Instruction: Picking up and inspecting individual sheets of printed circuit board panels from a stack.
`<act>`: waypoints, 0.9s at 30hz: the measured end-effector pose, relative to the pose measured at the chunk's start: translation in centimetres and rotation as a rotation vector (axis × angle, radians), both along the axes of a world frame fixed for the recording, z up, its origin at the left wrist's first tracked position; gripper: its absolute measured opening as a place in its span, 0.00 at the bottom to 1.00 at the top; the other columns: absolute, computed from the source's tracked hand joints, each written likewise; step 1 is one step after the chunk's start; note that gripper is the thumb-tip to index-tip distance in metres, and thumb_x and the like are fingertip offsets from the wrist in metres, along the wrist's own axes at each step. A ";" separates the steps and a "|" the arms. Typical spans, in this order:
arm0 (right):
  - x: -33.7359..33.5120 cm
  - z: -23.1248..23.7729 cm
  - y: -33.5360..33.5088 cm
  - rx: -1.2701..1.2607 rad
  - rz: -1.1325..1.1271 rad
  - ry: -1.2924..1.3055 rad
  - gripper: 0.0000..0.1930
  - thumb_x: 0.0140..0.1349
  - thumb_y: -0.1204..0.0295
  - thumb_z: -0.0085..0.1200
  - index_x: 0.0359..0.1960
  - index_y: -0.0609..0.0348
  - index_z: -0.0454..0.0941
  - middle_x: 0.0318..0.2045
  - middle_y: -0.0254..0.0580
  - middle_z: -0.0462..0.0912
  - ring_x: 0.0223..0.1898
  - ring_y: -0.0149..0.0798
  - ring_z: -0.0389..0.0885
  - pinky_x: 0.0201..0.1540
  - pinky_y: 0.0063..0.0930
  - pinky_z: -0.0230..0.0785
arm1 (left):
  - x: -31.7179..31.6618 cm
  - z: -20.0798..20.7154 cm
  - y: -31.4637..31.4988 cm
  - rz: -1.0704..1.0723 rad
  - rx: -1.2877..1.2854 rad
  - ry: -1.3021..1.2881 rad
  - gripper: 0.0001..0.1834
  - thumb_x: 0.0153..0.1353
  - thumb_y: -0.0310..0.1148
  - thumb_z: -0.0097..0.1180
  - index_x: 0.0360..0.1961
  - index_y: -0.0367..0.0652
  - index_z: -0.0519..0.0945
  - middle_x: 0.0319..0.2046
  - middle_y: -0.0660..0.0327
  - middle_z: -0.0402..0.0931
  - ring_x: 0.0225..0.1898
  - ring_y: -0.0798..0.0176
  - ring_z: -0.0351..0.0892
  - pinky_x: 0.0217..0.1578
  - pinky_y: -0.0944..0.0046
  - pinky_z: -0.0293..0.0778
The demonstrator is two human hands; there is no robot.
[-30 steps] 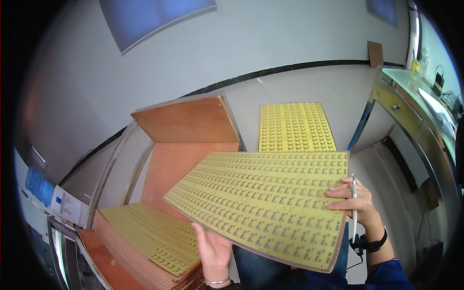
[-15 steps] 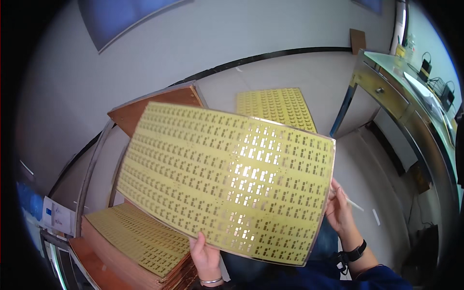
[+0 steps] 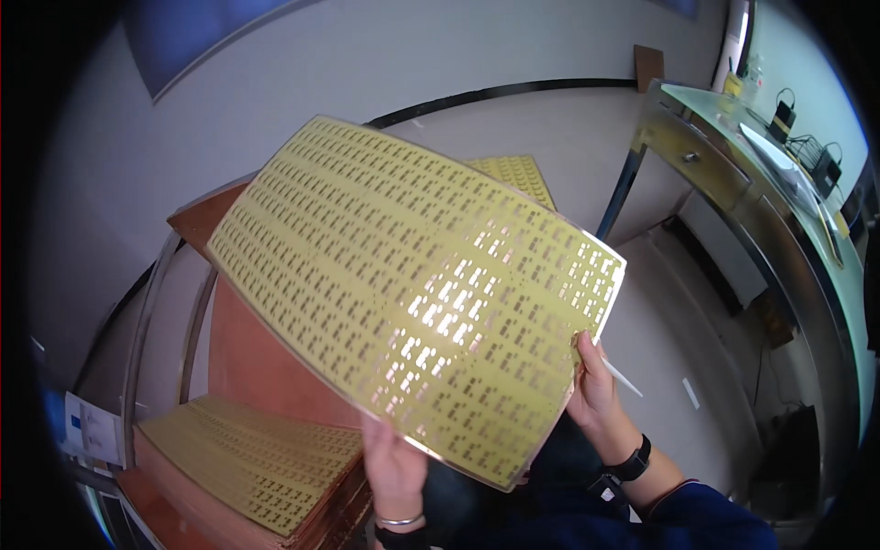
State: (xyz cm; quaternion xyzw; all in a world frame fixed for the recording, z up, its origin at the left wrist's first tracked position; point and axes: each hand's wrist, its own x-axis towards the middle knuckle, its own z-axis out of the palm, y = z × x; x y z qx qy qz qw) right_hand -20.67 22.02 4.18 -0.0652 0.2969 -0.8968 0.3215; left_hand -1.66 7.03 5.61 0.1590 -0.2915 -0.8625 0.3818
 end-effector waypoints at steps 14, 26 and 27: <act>-2.7 -2.2 1.3 0.162 -0.005 0.120 0.11 0.66 0.67 0.42 0.41 0.64 0.66 0.38 0.46 0.76 0.40 0.37 0.79 0.39 0.31 0.78 | 1.8 -0.2 1.4 0.058 0.022 -0.201 0.23 0.67 0.32 0.37 0.61 0.36 0.56 0.57 0.54 0.63 0.57 0.60 0.66 0.56 0.60 0.64; -3.3 -0.8 2.6 0.357 -0.087 0.229 0.22 0.67 0.67 0.39 0.58 0.69 0.58 0.44 0.49 0.76 0.39 0.32 0.80 0.37 0.20 0.78 | 3.2 -0.6 0.2 0.163 0.034 -0.208 0.25 0.69 0.44 0.34 0.58 0.37 0.62 0.54 0.55 0.67 0.55 0.61 0.68 0.54 0.60 0.64; -3.2 -0.7 2.6 0.356 -0.086 0.228 0.22 0.67 0.67 0.39 0.58 0.69 0.58 0.44 0.49 0.76 0.39 0.32 0.80 0.37 0.20 0.78 | 3.4 -0.7 0.1 0.164 0.058 -0.192 0.25 0.69 0.45 0.34 0.58 0.38 0.63 0.54 0.55 0.67 0.54 0.60 0.68 0.54 0.60 0.64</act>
